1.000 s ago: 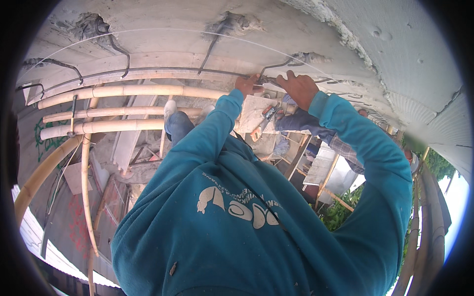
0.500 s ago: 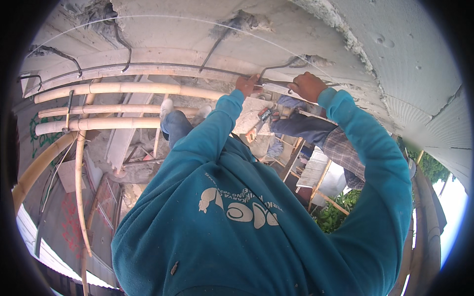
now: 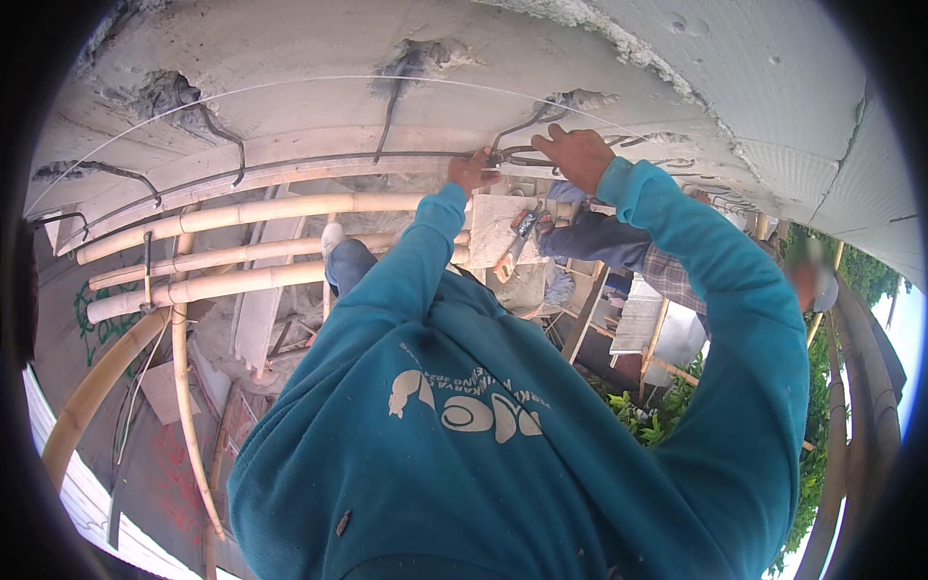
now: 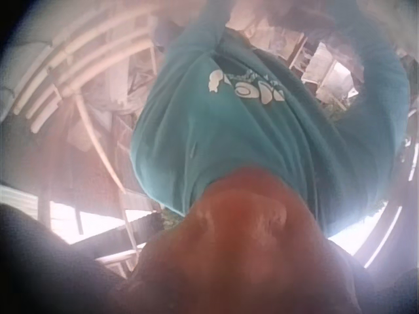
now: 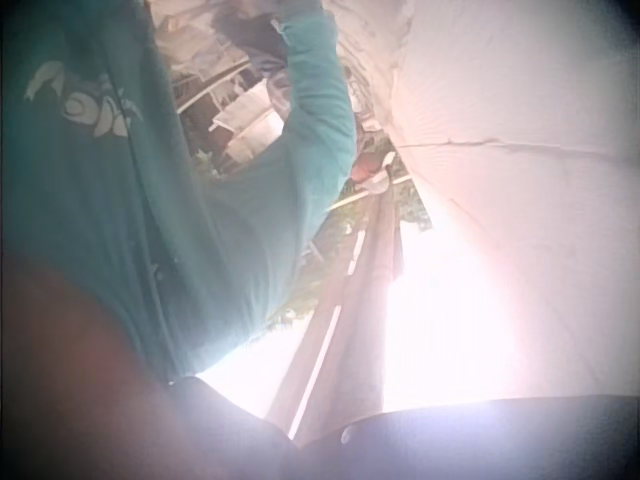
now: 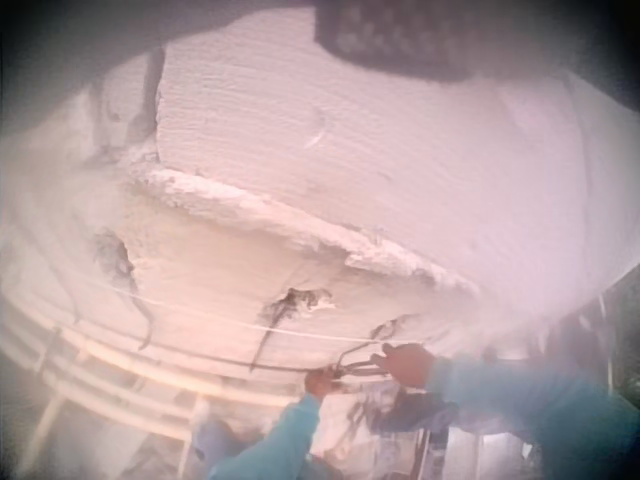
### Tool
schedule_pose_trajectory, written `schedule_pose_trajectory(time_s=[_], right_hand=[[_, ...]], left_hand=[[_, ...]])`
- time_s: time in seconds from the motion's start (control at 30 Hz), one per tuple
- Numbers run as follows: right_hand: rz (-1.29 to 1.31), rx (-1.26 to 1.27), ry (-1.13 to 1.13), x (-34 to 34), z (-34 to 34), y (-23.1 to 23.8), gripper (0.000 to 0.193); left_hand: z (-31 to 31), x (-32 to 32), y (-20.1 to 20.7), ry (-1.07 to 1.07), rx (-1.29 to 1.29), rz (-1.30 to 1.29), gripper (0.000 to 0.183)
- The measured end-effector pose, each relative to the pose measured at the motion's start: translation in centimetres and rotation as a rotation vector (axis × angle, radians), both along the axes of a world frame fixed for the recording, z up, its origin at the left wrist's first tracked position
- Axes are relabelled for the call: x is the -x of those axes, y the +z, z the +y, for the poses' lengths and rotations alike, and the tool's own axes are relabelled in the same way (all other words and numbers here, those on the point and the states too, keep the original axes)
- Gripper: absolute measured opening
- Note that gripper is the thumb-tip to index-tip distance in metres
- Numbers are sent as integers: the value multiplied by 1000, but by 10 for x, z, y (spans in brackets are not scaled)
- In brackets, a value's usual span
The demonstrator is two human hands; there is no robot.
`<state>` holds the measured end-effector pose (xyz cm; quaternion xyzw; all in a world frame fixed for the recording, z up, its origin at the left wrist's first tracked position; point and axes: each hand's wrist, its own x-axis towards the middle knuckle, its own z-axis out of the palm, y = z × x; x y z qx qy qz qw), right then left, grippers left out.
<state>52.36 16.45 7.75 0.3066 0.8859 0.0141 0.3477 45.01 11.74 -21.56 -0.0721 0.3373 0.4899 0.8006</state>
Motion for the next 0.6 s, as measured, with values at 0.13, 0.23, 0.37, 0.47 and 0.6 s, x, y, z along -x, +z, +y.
schedule_pose_trajectory(time_s=[0.13, 0.23, 0.37, 0.47, 0.6], right_hand=[[35, -127, 463, 5, 1, -1, 33], [5, -7, 237, 4, 1, -2, 19], [23, 241, -389, -16, 38, -18, 32], [34, 561, -1226, -38, 42, -12, 45], [179, 752, -1622, -86, 18, -20, 53]], left_hand=[[-4, 4, 12, -34, -34, 93, 43], [-8, 3, 21, -29, -6, 73, 46], [0, -4, -20, 4, -238, 266, 50], [-3, -7, -7, -67, -118, 277, 52], [-8, 7, 27, -285, 15, 368, 57]])
